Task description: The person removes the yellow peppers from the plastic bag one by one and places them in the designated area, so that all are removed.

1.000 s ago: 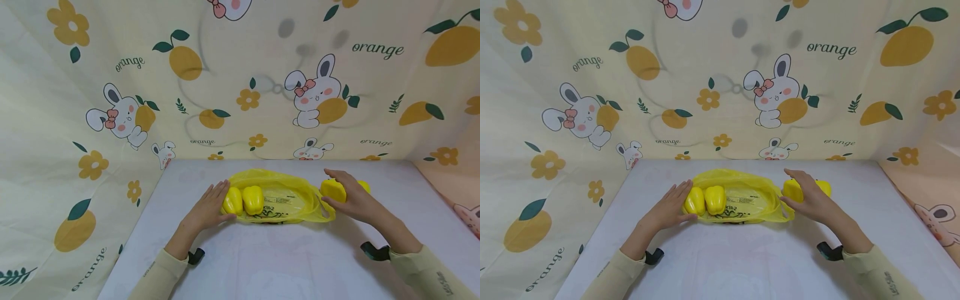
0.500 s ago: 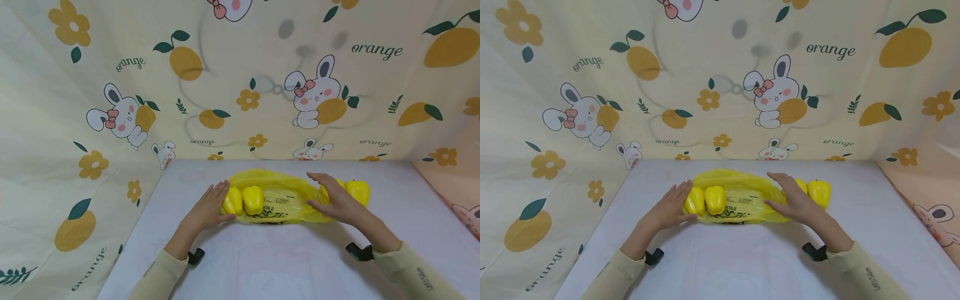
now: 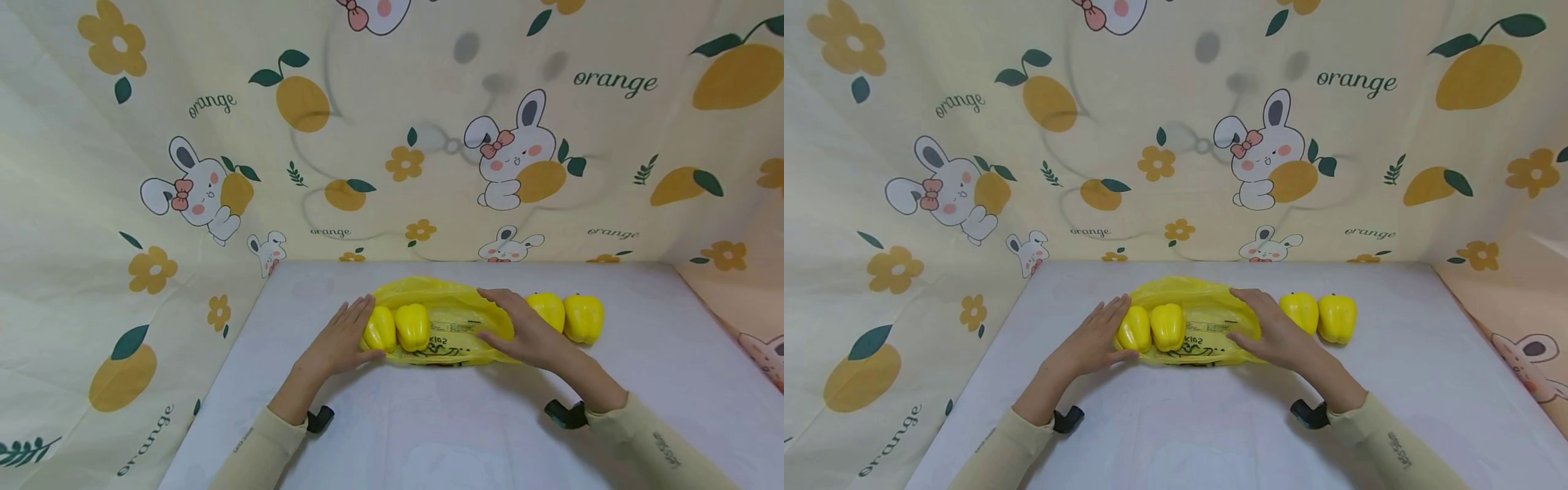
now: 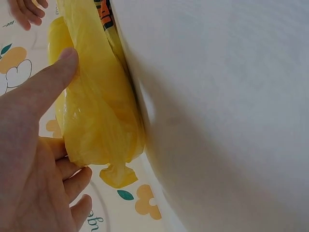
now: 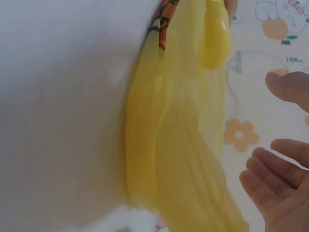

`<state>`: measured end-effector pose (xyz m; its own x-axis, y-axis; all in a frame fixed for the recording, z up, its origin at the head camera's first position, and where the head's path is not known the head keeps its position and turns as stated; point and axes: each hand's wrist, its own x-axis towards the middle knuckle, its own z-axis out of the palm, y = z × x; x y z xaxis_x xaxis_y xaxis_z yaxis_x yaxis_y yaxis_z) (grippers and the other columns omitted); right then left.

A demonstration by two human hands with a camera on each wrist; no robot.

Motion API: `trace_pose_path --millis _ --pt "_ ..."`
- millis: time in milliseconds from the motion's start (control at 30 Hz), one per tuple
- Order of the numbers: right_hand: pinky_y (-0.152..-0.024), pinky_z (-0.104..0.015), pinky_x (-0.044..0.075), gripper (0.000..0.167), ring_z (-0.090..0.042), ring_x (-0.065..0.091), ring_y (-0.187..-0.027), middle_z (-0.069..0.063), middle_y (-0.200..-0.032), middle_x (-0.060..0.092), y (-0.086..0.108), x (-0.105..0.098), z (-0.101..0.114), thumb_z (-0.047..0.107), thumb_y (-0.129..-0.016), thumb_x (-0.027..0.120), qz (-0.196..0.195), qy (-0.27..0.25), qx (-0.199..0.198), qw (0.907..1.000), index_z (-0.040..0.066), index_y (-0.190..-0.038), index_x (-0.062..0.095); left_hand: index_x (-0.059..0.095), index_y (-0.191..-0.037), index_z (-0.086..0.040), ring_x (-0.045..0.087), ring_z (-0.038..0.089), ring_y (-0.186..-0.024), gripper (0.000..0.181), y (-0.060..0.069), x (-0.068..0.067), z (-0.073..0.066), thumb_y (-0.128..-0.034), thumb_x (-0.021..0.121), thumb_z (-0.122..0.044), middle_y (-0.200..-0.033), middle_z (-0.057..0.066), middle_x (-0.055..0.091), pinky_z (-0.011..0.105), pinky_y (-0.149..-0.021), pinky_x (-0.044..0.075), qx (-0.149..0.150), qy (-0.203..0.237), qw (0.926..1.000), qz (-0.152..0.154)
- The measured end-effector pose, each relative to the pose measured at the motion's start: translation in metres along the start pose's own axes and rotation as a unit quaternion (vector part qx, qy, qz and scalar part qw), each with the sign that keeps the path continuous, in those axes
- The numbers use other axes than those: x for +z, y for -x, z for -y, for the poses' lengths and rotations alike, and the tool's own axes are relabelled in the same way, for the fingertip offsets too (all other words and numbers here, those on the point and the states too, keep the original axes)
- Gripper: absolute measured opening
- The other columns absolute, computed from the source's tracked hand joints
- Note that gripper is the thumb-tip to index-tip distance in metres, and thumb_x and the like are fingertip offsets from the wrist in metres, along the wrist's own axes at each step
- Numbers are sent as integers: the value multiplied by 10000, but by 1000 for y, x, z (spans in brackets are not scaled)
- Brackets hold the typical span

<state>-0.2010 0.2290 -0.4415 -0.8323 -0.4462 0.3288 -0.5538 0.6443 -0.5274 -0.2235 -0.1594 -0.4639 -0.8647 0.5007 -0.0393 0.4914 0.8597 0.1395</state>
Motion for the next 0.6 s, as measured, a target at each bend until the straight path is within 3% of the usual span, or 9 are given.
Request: trace_pose_path --millis 267,600 --pt "-1167 -646 460 801 -393 504 -1442 -153 -1564 539 -6 12 6 270 -928 873 162 -144 92 9997 81 -1595 471 147 -1718 -28 149 273 -1663 1107 0 1 0 -974 714 -621 -1801 113 144 446 -1364 78 -15 9 10000 -53" --pt "-1142 -624 493 793 -393 532 -1404 -169 -1543 562 -18 32 12 303 -942 862 153 -138 -65 9998 41 -1585 479 145 -1720 -36 148 270 -1663 1109 -1 2 0 -971 718 -620 -1801 109 144 445 -1363 76 -31 46 10000 -59"
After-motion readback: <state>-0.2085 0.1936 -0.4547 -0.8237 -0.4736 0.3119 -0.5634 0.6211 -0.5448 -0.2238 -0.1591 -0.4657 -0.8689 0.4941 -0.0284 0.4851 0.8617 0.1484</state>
